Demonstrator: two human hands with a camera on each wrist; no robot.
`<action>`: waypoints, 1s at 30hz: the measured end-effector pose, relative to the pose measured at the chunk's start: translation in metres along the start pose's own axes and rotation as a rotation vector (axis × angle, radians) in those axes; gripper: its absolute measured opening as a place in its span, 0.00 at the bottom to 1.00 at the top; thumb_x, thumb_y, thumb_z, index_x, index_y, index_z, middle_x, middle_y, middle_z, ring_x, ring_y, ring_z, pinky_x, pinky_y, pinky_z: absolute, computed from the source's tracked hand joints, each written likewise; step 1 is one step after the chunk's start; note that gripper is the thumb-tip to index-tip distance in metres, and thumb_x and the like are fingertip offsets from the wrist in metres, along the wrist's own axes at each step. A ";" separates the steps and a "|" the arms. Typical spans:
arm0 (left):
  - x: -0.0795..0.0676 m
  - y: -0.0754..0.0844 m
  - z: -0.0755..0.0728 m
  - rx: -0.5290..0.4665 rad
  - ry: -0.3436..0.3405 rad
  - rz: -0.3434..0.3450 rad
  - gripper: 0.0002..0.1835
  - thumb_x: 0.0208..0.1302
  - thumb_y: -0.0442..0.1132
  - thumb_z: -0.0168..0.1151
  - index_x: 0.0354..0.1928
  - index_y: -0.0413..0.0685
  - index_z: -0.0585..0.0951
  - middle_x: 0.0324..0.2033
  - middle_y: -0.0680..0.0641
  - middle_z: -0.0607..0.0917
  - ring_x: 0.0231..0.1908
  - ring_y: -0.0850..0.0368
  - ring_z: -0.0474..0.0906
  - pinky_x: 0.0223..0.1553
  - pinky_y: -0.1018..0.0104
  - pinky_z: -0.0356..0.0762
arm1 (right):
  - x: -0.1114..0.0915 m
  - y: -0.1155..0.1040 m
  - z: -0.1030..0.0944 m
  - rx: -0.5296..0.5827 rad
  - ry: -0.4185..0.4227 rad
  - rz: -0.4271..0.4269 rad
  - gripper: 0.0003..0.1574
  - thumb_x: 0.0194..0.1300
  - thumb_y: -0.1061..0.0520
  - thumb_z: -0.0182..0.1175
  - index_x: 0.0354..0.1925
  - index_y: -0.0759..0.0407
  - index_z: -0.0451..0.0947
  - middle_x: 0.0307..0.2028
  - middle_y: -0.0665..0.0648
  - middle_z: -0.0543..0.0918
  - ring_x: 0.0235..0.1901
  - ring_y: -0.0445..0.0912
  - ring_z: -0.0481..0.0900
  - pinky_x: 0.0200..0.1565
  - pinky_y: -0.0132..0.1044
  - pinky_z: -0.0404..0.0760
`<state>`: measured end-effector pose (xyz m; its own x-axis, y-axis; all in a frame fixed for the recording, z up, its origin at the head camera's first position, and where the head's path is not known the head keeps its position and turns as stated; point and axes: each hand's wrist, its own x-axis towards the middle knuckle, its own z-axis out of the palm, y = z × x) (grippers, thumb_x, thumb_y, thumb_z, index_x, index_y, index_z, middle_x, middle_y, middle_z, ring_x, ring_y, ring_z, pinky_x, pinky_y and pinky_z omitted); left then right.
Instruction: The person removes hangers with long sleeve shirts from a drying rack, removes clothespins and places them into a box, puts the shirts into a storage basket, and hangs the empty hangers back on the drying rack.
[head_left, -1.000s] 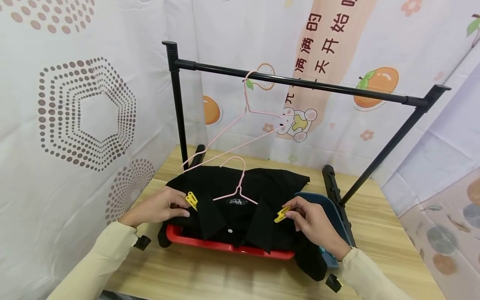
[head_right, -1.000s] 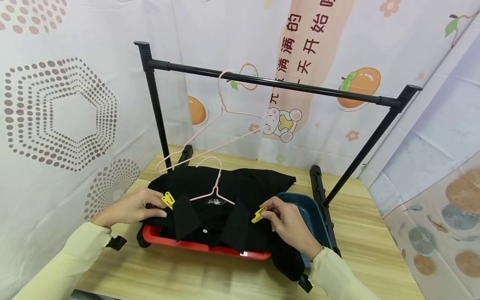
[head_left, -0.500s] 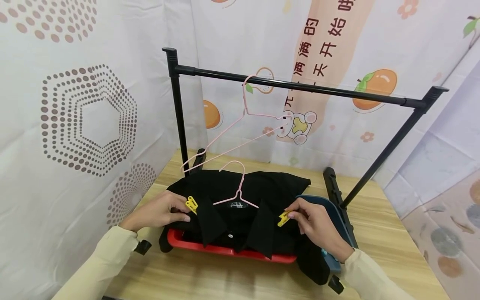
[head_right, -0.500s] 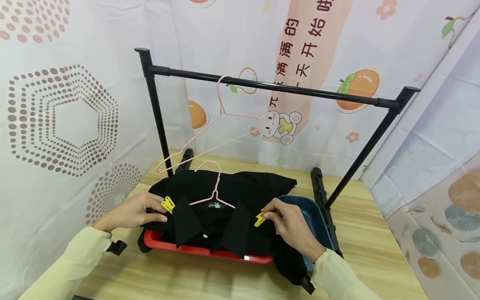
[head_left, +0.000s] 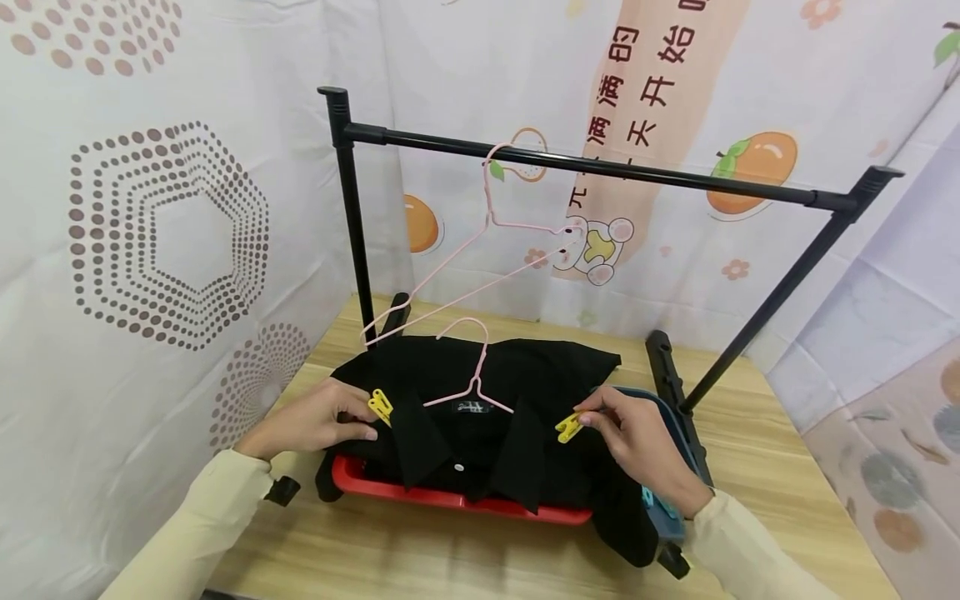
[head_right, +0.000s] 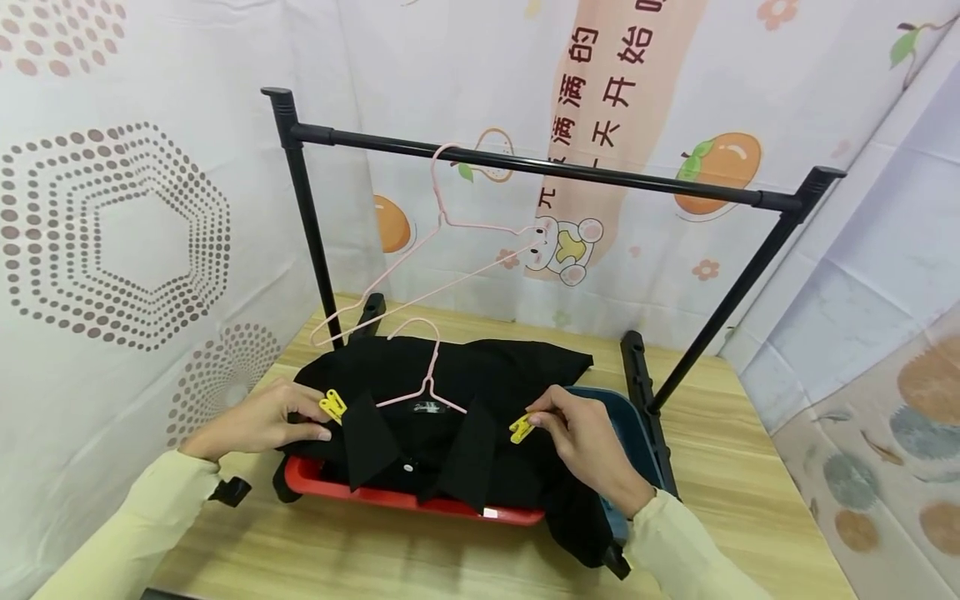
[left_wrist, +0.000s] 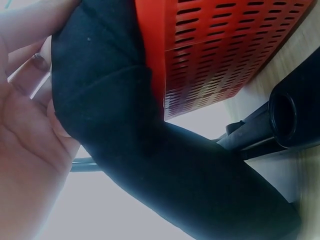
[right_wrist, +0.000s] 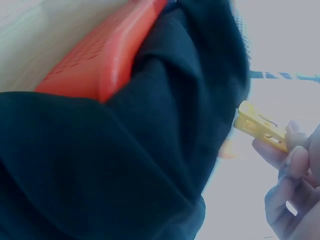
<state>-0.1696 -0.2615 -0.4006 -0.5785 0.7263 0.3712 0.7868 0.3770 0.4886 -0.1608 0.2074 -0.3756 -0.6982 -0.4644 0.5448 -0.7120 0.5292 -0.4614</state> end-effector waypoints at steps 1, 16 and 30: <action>-0.001 0.000 0.000 0.000 -0.001 0.002 0.08 0.62 0.33 0.75 0.31 0.57 0.88 0.24 0.64 0.73 0.26 0.72 0.64 0.25 0.76 0.68 | 0.000 0.000 -0.001 0.003 0.008 0.004 0.12 0.66 0.67 0.68 0.40 0.50 0.83 0.36 0.45 0.87 0.20 0.34 0.68 0.23 0.26 0.68; -0.003 -0.002 0.001 -0.006 0.006 0.016 0.07 0.64 0.36 0.74 0.31 0.58 0.87 0.24 0.63 0.75 0.26 0.72 0.66 0.26 0.78 0.68 | -0.002 0.001 -0.002 0.109 -0.147 0.146 0.19 0.69 0.52 0.68 0.57 0.50 0.83 0.20 0.46 0.77 0.17 0.37 0.72 0.20 0.33 0.73; -0.003 -0.004 -0.001 -0.014 0.002 -0.014 0.05 0.63 0.36 0.74 0.34 0.56 0.89 0.25 0.64 0.77 0.27 0.72 0.67 0.26 0.75 0.71 | -0.008 0.013 -0.003 0.069 -0.106 0.207 0.22 0.66 0.50 0.72 0.57 0.49 0.84 0.20 0.42 0.76 0.18 0.38 0.72 0.20 0.34 0.72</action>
<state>-0.1707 -0.2658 -0.4032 -0.5895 0.7201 0.3660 0.7759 0.3788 0.5045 -0.1640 0.2200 -0.3839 -0.8309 -0.4254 0.3586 -0.5540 0.5728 -0.6041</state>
